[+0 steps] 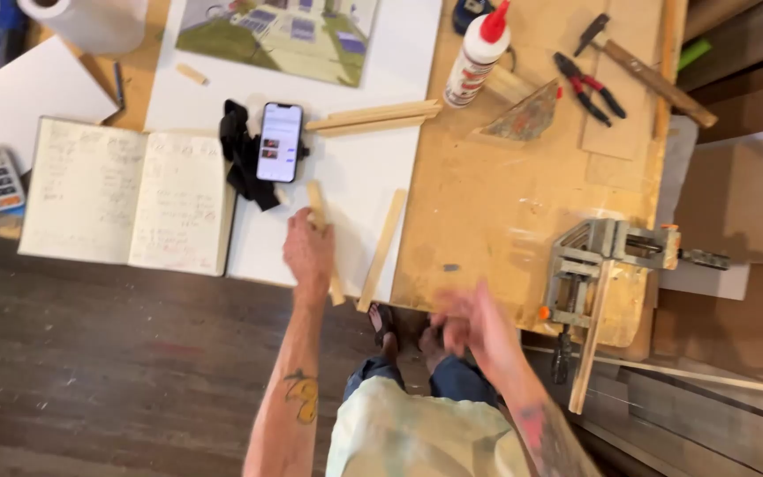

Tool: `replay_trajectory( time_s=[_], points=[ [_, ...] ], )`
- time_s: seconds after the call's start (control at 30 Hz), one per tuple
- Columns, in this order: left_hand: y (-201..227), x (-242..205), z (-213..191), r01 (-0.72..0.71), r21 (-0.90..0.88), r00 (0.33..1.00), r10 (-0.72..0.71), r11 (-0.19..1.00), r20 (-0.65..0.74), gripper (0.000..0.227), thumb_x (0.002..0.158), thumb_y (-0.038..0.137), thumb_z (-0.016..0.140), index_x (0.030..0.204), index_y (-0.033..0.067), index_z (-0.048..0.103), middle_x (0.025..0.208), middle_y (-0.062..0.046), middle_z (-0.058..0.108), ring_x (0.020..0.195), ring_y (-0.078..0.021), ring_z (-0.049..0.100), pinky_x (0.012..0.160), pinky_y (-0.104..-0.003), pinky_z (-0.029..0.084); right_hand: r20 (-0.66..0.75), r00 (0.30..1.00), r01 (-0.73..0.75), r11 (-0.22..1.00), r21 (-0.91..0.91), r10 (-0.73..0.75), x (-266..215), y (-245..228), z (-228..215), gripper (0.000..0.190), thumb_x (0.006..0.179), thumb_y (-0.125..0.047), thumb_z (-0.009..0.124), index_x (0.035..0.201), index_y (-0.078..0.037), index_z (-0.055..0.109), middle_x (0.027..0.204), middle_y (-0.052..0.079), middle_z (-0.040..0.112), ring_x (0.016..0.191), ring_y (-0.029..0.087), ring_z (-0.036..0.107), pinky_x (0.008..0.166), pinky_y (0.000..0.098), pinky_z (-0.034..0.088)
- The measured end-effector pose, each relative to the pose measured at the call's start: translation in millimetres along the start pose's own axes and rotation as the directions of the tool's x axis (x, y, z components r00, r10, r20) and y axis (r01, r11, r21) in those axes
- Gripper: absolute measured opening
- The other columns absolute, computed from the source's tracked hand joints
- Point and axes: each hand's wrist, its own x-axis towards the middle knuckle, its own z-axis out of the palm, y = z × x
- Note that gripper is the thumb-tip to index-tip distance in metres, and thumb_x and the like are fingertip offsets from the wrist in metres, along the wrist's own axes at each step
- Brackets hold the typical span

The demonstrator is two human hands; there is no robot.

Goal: The person is applying wood glue to the ends of wooden strips and then using a corner clamp to hold them together at a 90-degree angle to assemble a frame.

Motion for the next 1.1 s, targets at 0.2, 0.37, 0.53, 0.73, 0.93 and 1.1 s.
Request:
replay_trajectory(
  time_s=[0.2,0.37,0.53,0.73,0.93,1.1],
  points=[
    [-17,-49,-59,-0.202,0.171,0.964,0.227,0.964,-0.141,0.044,0.081,0.025,0.072,0.125,0.0243,0.072,0.104,-0.004,0.065,0.090,-0.0329,0.071,0.077,-0.046,0.060,-0.011,0.999,0.033,0.711,0.703,-0.035,142,-87,21,0.069,0.093,-0.060,0.067,0.126,0.000,0.065,0.111,0.009,0.075,0.091,0.018,0.075,0.068,0.0200,0.060],
    [-69,-62,-96,-0.288,0.386,0.876,0.404,0.877,-0.265,0.039,0.085,0.013,0.067,0.123,0.0202,0.075,0.104,-0.004,0.067,0.093,-0.0266,0.070,0.079,-0.039,0.057,0.295,0.938,-0.198,0.423,0.884,-0.179,256,-129,20,0.099,0.077,-0.071,0.070,0.138,0.006,0.055,0.133,0.019,0.067,0.107,0.027,0.072,0.074,0.0272,0.065],
    [-51,-84,-156,-0.345,0.327,0.879,0.425,0.880,-0.217,0.037,0.099,0.008,0.052,0.131,0.0173,0.069,0.102,-0.006,0.063,0.100,-0.0282,0.066,0.093,-0.038,0.052,0.246,0.957,-0.232,0.103,0.967,-0.152,307,-173,41,0.111,0.069,-0.081,0.064,0.138,0.005,0.049,0.135,0.025,0.061,0.116,0.037,0.068,0.088,0.0354,0.066],
    [6,-129,-186,-0.463,0.248,0.850,0.505,0.851,-0.150,0.042,0.108,0.015,0.034,0.135,-0.0005,0.062,0.087,-0.009,0.059,0.076,-0.0222,0.049,0.078,-0.040,0.045,0.080,0.997,-0.081,-0.076,0.994,-0.014,329,-204,43,0.068,0.074,-0.045,0.082,0.122,0.001,0.068,0.114,0.017,0.074,0.098,0.031,0.073,0.082,0.0394,0.065],
    [49,-159,-179,-0.405,0.372,0.908,0.415,0.835,0.057,0.056,0.100,0.045,0.056,0.144,0.0106,0.054,0.087,0.001,0.060,0.078,-0.0165,0.051,0.079,-0.036,0.048,0.069,0.988,0.020,0.561,0.827,-0.136,162,-220,68,0.061,0.072,-0.050,0.077,0.113,-0.008,0.066,0.104,0.013,0.072,0.101,0.028,0.072,0.092,0.0455,0.059],
    [72,-173,-155,-0.580,0.338,0.804,0.587,0.741,0.094,0.023,0.104,0.034,0.060,0.120,0.0186,0.061,0.090,0.002,0.067,0.076,-0.0120,0.064,0.073,-0.035,0.057,-0.026,0.924,0.297,0.671,0.680,-0.382,109,-192,33,0.043,0.093,-0.046,0.068,0.120,-0.012,0.062,0.094,0.012,0.074,0.083,0.025,0.074,0.076,0.0443,0.063]
  ],
)
